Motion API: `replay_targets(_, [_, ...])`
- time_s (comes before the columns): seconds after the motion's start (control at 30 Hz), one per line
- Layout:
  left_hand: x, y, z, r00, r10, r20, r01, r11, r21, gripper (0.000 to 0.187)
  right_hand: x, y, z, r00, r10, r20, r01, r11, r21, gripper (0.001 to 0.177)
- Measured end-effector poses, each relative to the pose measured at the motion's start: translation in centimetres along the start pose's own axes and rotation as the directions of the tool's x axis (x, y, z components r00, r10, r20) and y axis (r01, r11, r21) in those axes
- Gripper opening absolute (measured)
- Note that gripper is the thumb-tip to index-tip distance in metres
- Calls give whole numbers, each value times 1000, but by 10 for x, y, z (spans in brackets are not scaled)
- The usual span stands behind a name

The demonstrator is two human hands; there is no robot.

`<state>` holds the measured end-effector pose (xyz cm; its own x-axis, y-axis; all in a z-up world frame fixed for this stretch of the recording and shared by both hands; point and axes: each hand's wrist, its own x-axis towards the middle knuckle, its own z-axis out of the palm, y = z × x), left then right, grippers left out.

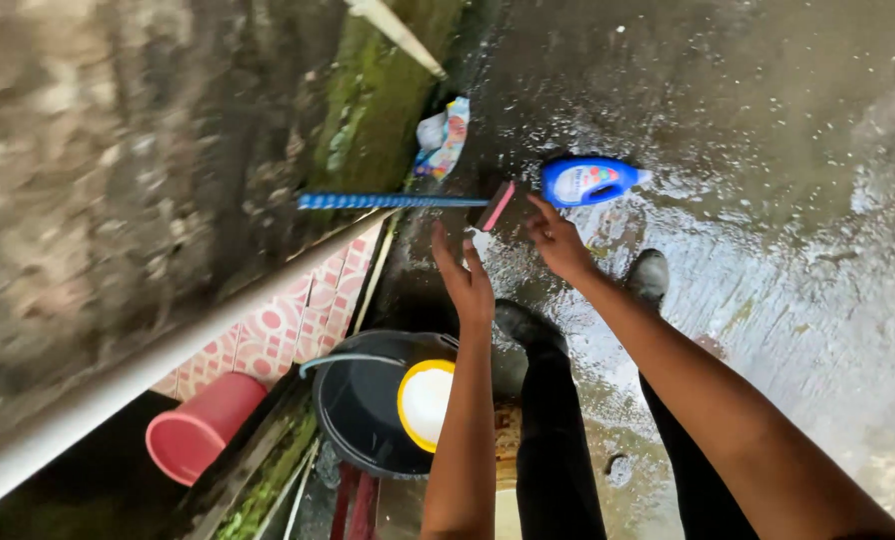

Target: The recorder is cleaning a squat toilet using a long-handled brush.

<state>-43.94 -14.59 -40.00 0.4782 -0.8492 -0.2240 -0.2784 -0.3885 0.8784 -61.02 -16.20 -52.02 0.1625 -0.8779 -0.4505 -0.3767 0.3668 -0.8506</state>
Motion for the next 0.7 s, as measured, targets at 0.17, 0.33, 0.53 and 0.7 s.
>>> replay_targets(0.17, [-22, -59, 90, 956, -36, 291, 45, 999, -26, 61, -20, 155, -56, 949, 295, -112, -251, 921, 297, 48])
replay_targets(0.33, [-23, -165, 186, 865, -9, 502, -93, 980, 178, 60, -9, 243, -94, 854, 504, -128, -396, 790, 468, 49])
replay_targets(0.53, [-4, -228, 279, 780, 87, 620, -331, 897, 292, 55, 30, 332, -91, 802, 593, -68, -458, 685, 567, 42])
replay_targets(0.7, [22, -267, 331, 677, -48, 735, -534, 654, 535, 69, 69, 400, -53, 731, 682, 7, -559, 593, 580, 52])
